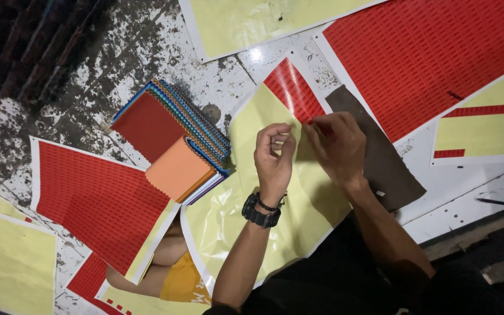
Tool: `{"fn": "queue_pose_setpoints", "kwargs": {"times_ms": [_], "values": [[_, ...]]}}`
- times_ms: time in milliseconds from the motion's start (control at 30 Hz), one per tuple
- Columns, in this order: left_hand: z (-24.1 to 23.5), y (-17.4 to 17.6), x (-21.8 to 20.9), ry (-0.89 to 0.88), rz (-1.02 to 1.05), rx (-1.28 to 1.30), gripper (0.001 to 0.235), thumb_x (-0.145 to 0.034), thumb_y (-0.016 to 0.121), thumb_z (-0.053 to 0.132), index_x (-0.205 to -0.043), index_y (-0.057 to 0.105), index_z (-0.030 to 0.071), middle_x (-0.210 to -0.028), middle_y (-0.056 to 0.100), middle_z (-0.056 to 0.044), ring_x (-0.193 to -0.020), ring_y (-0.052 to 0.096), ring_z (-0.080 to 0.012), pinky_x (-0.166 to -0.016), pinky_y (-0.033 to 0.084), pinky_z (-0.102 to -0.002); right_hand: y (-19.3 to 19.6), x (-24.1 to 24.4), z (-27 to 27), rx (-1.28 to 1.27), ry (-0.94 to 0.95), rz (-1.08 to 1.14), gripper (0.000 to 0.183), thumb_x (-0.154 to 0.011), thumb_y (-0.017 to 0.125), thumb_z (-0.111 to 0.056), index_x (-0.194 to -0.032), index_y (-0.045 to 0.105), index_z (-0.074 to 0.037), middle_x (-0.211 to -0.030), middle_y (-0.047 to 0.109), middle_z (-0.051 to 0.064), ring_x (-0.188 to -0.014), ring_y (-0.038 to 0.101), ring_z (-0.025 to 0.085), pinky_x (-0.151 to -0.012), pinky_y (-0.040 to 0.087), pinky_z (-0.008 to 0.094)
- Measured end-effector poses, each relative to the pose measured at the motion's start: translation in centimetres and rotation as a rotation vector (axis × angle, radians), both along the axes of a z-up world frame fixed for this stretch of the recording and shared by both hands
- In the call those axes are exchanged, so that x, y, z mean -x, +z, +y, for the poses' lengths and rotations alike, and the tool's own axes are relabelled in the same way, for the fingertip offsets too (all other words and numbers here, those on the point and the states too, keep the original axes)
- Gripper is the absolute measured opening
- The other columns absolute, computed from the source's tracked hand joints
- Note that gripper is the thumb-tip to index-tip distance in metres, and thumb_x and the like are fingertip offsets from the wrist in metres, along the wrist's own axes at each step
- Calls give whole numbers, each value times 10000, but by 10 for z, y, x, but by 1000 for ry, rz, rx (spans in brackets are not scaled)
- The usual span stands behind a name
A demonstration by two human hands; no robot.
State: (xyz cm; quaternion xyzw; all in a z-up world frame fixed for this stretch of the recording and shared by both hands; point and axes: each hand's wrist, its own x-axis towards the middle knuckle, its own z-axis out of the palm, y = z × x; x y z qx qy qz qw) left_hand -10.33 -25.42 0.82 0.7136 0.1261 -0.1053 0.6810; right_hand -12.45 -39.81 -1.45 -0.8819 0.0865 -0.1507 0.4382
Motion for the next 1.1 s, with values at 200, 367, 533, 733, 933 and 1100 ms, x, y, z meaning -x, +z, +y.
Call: {"fn": "queue_pose_setpoints", "kwargs": {"times_ms": [200,367,533,733,933,1100], "values": [[-3,6,-1,-85,-10,-64,210,-883,761,154,-1088,715,143,-1201,605,-11,-967,645,-125,-880,446,-256,7,3,2,-416,16,90,128,-899,840,-73,-977,745,-38,-1102,606,128,-984,683,245,-805,573,347],[-5,-4,-2,-75,-12,-48,125,-932,751,231,-995,733,124,-1194,617,-16,-909,649,-113,-842,420,-256,23,-7,1,-483,-7,142,137,-943,748,-28,-1072,713,4,-1061,584,142,-907,629,202,-735,552,347],[-5,-3,-2,-5,-22,-54,104,-928,743,176,-1020,736,128,-1141,652,-13,-865,681,-105,-806,449,-233,-10,-11,1,102,1,-60,288,-911,881,-163,-1111,724,-27,-870,610,92,-714,675,325,-493,548,389],[-3,2,-3,50,1,102,279,-924,739,133,-1202,721,138,-1134,675,-25,-891,668,-60,-797,462,-203,-8,-12,10,211,-53,-142,129,-941,865,-153,-926,740,-130,-775,620,-26,-664,652,227,-557,548,324],[-4,12,-6,6,28,115,603,-863,748,58,-1426,557,160,-1165,707,-22,-915,591,-34,-829,362,-210,12,-4,8,-306,-2,19,164,-906,869,-151,-976,724,-120,-1002,624,42,-805,619,169,-672,500,291],[-6,-3,-6,10,54,191,565,-906,754,122,-1424,532,162,-976,751,12,-843,595,10,-809,338,-194,28,-15,10,-340,17,57,115,-968,785,-152,-1035,730,-76,-915,565,80,-760,618,230,-650,498,327]]}}
